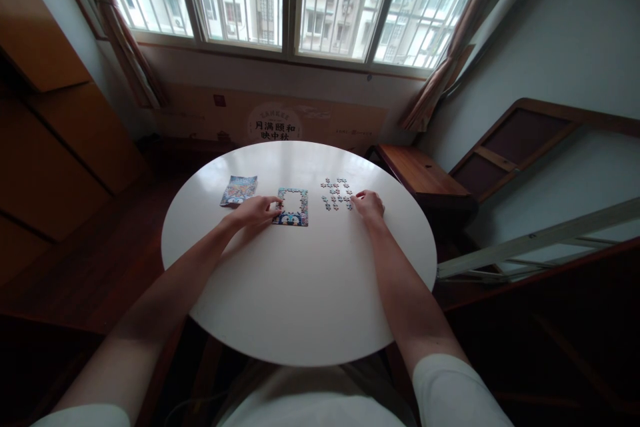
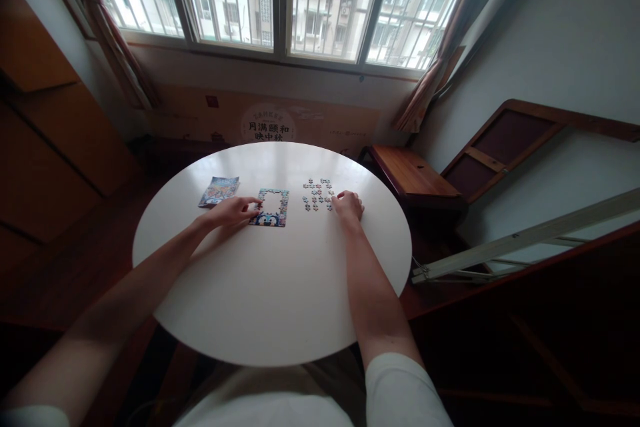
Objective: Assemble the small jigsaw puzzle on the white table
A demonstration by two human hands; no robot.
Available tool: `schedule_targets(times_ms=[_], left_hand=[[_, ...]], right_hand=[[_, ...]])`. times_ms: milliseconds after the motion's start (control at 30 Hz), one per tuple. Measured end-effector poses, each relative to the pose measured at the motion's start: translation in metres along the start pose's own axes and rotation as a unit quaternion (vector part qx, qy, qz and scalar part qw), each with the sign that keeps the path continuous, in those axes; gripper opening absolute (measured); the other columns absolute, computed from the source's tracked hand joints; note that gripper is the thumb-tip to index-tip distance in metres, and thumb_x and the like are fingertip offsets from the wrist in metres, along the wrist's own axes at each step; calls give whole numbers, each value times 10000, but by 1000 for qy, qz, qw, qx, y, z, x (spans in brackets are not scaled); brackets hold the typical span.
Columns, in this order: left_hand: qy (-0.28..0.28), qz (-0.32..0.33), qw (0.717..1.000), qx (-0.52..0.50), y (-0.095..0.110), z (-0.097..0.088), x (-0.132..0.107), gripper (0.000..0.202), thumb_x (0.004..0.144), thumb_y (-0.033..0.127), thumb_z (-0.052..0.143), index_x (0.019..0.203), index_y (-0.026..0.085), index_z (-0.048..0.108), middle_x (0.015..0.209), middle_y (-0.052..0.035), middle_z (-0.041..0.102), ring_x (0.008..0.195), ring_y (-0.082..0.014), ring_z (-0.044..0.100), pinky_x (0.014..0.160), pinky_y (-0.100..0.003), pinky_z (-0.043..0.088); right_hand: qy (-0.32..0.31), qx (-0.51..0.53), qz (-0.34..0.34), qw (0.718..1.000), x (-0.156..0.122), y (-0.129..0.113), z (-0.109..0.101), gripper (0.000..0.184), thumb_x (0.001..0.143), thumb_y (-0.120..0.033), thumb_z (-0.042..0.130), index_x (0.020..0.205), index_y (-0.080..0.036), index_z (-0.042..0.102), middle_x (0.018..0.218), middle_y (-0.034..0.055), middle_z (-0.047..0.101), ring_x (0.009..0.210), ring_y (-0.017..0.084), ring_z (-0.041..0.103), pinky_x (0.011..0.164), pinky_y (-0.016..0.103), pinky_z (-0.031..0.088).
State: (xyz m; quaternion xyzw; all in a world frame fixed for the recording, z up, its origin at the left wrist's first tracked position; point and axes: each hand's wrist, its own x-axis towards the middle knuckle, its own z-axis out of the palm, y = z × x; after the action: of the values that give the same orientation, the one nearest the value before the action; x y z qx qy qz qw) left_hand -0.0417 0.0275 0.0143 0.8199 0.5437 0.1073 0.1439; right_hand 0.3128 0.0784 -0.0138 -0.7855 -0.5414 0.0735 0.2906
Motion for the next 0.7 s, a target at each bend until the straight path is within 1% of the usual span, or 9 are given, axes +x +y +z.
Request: schedule_targets(times_ms=[100, 333, 433, 500, 567, 633, 700], left_hand=[[-1, -1, 1000, -1, -1, 0, 0, 508, 869, 502, 506, 1265, 216, 647, 728, -18, 672, 625, -162, 566, 573, -241, 314], [0, 1, 1000, -2, -1, 1, 0, 521, 870, 505, 506, 1278, 212, 643, 722, -18, 669, 622, -164, 567, 573, -247, 315], [-2, -1, 1000, -1, -2, 1, 1, 519, 873, 511, 506, 1278, 217, 641, 718, -15, 666, 616, -161, 564, 572, -244, 309], [0, 2, 1000, -1, -3, 1, 1, 520, 872, 517, 507, 1277, 220, 643, 716, -15, 664, 614, -161, 563, 574, -245, 308], [2, 5, 1000, -2, -3, 2, 1, 522, 870, 516, 510, 1277, 219, 645, 712, -16, 664, 613, -165, 565, 579, -249, 312], [4, 6, 1000, -1, -3, 2, 1, 527, 867, 515, 513, 1281, 216, 646, 709, -16, 664, 614, -167, 566, 584, -253, 316], [4, 4, 1000, -1, -3, 2, 1, 530, 865, 511, 513, 1283, 212, 645, 707, -16, 663, 613, -168, 564, 582, -255, 316]], right_hand=[[-6, 3, 3, 1000, 0, -1, -1, 207, 726, -386, 672, 844, -227, 735, 942, 90, 695, 965, 269, 628, 920, 438, 454], [-17, 16, 26, 999, 1, -1, 0, 133, 699, -311, 665, 790, -238, 727, 916, 75, 708, 965, 263, 636, 921, 418, 444], [14, 32, 24, 999, 2, 1, 3, 123, 671, -300, 674, 755, -220, 714, 894, 80, 698, 933, 253, 634, 909, 409, 454], [40, 35, 25, 998, 3, 3, 5, 136, 666, -317, 680, 734, -201, 705, 937, 99, 687, 909, 248, 633, 895, 406, 463], [48, 28, 27, 998, 3, 3, 6, 165, 680, -343, 680, 723, -184, 701, 991, 127, 673, 903, 251, 635, 887, 409, 467], [36, 22, 32, 999, 2, 3, 5, 181, 695, -354, 678, 730, -178, 703, 1009, 140, 668, 914, 259, 636, 891, 418, 464], [19, 26, 37, 999, 2, 1, 3, 175, 696, -349, 683, 747, -184, 705, 991, 135, 673, 932, 270, 635, 904, 427, 457]])
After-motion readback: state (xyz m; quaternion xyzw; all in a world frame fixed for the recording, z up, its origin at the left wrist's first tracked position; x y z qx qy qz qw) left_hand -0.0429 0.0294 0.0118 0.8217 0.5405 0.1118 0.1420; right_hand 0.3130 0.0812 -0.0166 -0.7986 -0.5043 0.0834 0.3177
